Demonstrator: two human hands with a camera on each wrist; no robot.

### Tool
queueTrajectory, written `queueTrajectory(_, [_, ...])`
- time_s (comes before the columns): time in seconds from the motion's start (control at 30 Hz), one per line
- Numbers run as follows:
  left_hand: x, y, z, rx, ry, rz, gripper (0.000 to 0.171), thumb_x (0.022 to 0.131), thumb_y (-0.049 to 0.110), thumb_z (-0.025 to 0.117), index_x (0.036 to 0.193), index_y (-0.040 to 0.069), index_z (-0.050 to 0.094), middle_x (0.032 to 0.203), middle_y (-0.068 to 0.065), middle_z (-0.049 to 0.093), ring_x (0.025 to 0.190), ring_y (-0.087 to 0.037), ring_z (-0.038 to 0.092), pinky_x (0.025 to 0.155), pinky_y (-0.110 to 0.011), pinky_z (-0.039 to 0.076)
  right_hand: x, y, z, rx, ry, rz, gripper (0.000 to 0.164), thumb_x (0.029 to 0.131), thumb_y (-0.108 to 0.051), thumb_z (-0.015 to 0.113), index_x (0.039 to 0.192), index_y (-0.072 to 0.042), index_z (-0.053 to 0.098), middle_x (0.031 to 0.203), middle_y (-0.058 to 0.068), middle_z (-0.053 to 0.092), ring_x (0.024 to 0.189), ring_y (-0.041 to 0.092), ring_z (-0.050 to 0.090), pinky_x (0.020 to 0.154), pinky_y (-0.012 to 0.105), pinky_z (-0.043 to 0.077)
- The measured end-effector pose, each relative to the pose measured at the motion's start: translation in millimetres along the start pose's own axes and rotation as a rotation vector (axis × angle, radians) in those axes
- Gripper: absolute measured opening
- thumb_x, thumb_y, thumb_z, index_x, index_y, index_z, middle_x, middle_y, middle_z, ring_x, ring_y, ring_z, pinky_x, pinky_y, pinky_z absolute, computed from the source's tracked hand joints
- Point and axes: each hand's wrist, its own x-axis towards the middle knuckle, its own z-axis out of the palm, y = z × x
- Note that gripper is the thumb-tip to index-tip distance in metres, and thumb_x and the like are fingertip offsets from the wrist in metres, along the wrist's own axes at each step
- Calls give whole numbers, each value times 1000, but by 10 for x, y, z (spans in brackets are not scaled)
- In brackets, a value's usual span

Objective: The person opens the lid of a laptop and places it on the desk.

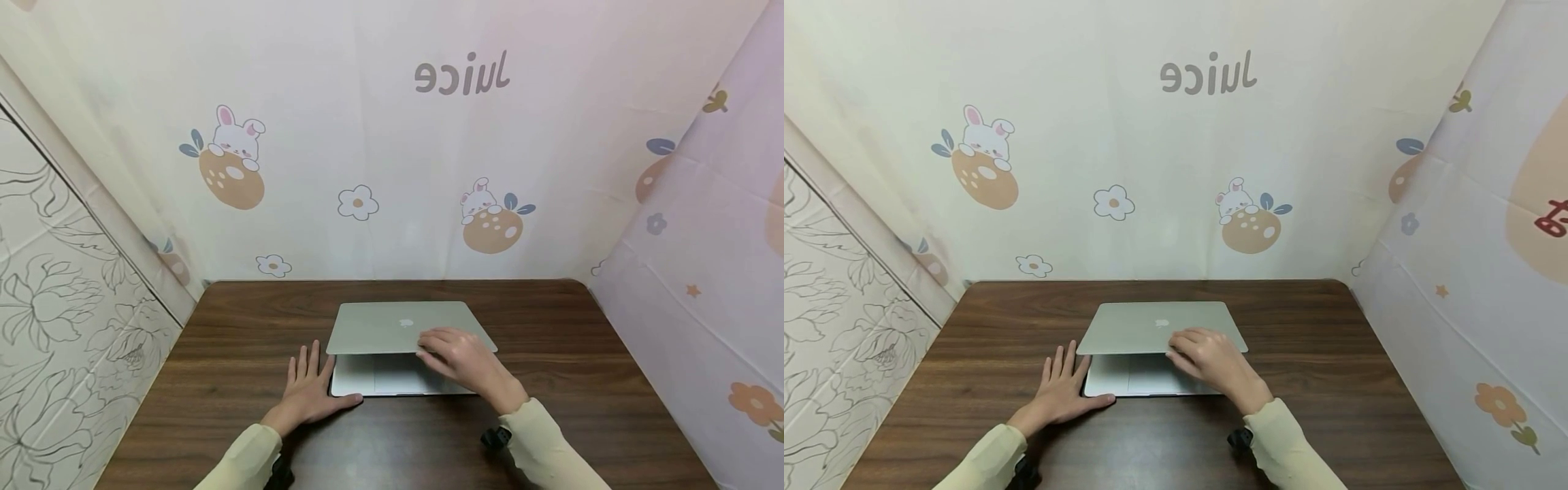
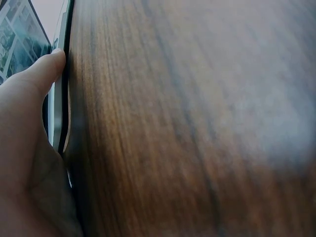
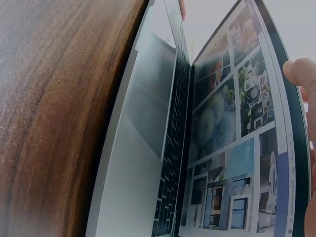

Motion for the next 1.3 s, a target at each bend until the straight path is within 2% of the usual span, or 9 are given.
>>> queueTrajectory(0.1, [31,-25,36,35,-2,-11,125,72,98,48,164,16,28,173,-17,-7,159,-43,-11,125,-62,-7,16,5,-12,-11,-4,6,17,94,-23,76,105,-11,78,102,2,78,92,18,76,75,36,62])
queueTrajectory(0.3, [66,-60,75,45,8,-10,125,71,99,48,165,19,25,173,-15,-9,159,-42,-12,125,-62,-7,47,24,-36,-22,-13,4,17,94,-24,75,106,-12,77,101,0,77,91,16,76,74,35,62])
queueTrajectory(0.47, [69,-58,80,54,22,-5,127,70,100,47,166,20,23,173,-15,-7,159,-43,-10,125,-62,-6,67,42,-53,-10,-12,9,17,93,-22,76,106,-11,76,98,-1,77,85,14,75,70,32,62])
queueTrajectory(0.7, [57,-25,50,33,3,-9,127,71,99,48,167,22,16,173,-17,-7,158,-43,-11,124,-62,-8,90,73,-71,12,-22,29,15,93,-21,76,104,-12,76,94,-3,76,78,9,71,63,26,58])
queueTrajectory(0.93, [62,-34,76,53,18,-6,127,71,99,48,167,25,11,173,-17,-7,159,-43,-10,124,-62,-7,117,122,-77,41,-1,20,13,94,-21,76,102,-11,77,92,-3,75,77,9,71,64,26,58])
queueTrajectory(1.07, [40,-6,38,26,10,3,127,73,97,50,168,24,9,173,-19,-6,158,-45,-9,124,-63,-8,149,143,-86,65,-4,22,12,95,-20,75,101,-11,77,91,-3,76,77,9,71,65,26,58])
queueTrajectory(1.3, [-15,52,-50,-11,7,13,124,76,91,57,167,19,15,172,-23,-1,158,-48,-6,124,-66,-5,200,171,-108,78,-31,43,11,94,-21,75,101,-12,77,91,-4,76,76,7,71,65,24,58])
